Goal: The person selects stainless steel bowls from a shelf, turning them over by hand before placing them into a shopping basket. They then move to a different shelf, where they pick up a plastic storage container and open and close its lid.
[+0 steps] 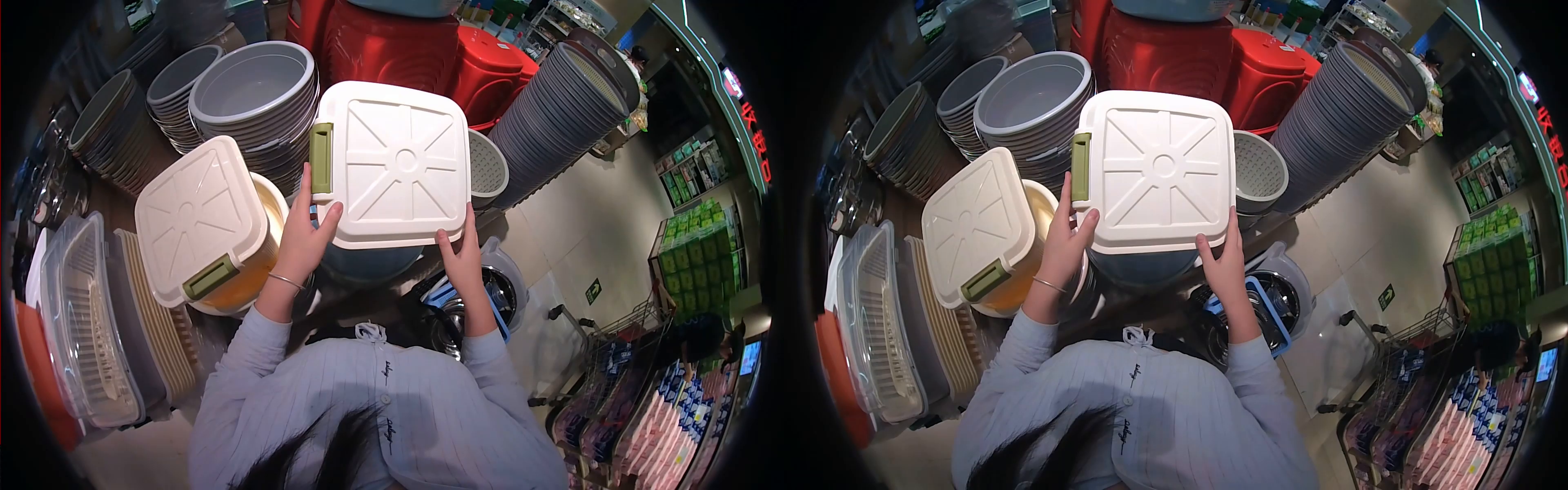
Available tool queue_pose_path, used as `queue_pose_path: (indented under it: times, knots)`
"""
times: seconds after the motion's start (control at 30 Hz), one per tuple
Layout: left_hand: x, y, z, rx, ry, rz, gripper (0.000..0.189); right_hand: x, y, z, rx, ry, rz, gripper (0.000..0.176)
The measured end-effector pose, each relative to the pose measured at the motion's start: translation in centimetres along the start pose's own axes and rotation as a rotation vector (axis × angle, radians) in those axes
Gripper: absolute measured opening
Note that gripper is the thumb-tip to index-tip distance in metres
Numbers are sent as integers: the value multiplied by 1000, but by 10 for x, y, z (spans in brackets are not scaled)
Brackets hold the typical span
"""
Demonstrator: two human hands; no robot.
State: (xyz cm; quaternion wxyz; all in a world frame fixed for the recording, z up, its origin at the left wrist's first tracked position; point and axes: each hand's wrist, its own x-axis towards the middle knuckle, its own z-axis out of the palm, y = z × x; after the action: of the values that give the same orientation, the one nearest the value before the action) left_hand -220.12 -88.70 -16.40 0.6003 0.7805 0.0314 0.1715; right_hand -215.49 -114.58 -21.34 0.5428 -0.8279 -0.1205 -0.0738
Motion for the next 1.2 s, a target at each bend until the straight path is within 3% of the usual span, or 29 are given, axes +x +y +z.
queue_pose_path:
  times: [0.3,0.4,0.47,0.57,0.87,1.2]
  knots:
    - [4,-13,-2,19,9,77,74,-1,-12,4,605,-14,189,69]
    - [4,-7,-3,-44,-16,-3,75,-1,-19,3,661,23,185,68]
    - [3,7,-3,-276,-6,-120,72,1,-14,6,669,53,120,67]
    - [11,-1,-5,-368,-25,-106,66,14,-20,2,686,76,61,65]
    - [44,1,-2,-418,36,-117,47,53,-50,0,581,29,180,63]
    - [51,-20,1,-280,125,-177,54,58,-36,-3,558,-32,207,67]
